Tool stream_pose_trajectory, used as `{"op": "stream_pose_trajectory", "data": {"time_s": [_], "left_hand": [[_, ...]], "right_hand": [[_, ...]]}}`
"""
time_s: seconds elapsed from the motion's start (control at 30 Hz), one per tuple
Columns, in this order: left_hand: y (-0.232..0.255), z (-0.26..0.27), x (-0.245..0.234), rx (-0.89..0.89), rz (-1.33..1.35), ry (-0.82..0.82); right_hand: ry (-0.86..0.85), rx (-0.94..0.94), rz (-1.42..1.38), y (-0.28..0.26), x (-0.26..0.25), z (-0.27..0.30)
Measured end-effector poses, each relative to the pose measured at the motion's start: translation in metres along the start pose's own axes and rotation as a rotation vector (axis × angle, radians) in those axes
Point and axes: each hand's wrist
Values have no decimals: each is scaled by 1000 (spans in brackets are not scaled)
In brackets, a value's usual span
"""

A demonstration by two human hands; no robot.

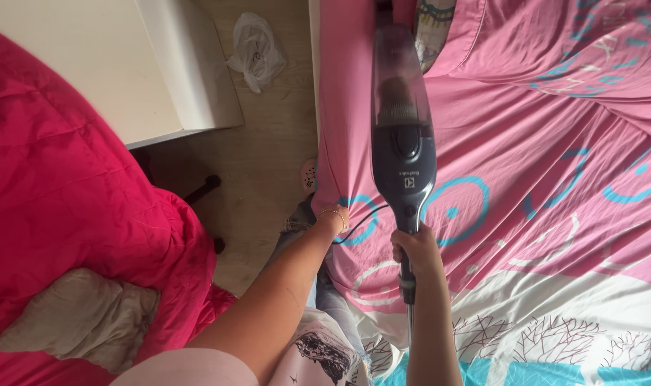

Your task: Vacuuming a bed and pillows with a handheld vacuum cleaner.

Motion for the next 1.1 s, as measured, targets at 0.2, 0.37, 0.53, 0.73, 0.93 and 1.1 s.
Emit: {"op": "stream_pose_trajectory", "data": {"time_s": [0.2,0.37,0.53,0.73,0.93,1.1], "left_hand": [[-8,-12,22,31,76,102],[-8,-14,32,37,143,184],[-2,-3,25,27,139,161],[-1,10,17,30,152,149],[1,8,24,7,160,148],[-4,16,18,25,158,156]], "right_hand": [[-9,-6,113,38,-9,24],[-20,103,158,58,-19,71],[-19,127,195,55,-9,70],[18,13,314,26,35,12],[27,-120,373,-18,86,-28],[51,-101,350,-16,88,-18]]}}
Point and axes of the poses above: each hand's wrist, its own z-axis away from the middle knuckle, its own x-axis out of the palm, y = z × x
